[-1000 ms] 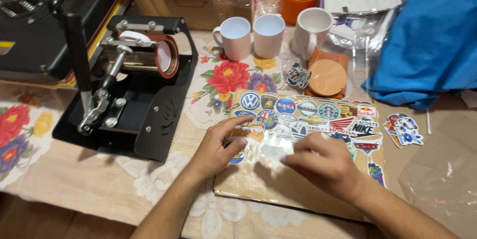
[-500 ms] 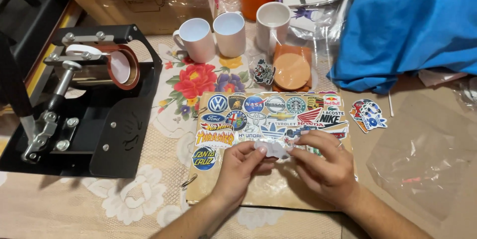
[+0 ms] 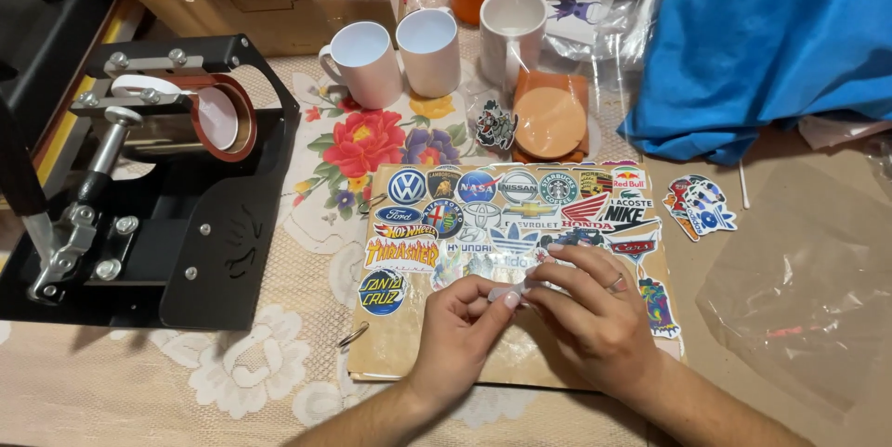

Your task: Peeling decorative stickers and applying them to a surface to create a collage.

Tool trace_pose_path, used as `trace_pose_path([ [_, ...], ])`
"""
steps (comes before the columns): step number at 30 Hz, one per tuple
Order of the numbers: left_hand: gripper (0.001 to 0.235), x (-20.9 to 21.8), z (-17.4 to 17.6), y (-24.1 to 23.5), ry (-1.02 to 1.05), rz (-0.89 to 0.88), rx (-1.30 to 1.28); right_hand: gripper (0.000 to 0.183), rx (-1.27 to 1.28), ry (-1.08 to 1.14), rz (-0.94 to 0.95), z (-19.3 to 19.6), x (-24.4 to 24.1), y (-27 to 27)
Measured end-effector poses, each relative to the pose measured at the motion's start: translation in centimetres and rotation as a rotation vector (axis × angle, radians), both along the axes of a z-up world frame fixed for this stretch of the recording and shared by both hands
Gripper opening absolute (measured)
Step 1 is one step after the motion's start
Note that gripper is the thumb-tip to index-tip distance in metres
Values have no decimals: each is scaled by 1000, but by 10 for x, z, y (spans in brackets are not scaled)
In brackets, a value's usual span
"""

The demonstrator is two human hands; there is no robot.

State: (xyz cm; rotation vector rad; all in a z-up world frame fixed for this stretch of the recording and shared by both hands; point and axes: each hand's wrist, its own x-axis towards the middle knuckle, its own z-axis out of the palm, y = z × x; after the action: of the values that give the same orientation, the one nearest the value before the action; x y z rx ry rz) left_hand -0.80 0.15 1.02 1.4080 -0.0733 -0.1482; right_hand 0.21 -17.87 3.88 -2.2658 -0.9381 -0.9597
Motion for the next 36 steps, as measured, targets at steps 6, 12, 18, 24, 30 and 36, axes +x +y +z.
trace_pose_path([
  [6,15,0,-8,-3,64,6,-53,20,-193,34,-56,-15,0,0],
  [12,19,0,-3,-4,291,-4,-292,26,253,499,112,-11,-1,3],
  [18,16,0,-4,-3,246,27,-282,20,461,446,166,-17,-4,0],
  [24,10,-3,-7,-2,87,15,-269,15,156,65,20,-9,-2,-3],
  [30,15,-6,-2,-2,9,20,-91,9,109,-9,19,-1,-2,-2],
  [36,16,-3,-7,-1,190,31,-232,16,385,490,130,-18,-2,-8],
])
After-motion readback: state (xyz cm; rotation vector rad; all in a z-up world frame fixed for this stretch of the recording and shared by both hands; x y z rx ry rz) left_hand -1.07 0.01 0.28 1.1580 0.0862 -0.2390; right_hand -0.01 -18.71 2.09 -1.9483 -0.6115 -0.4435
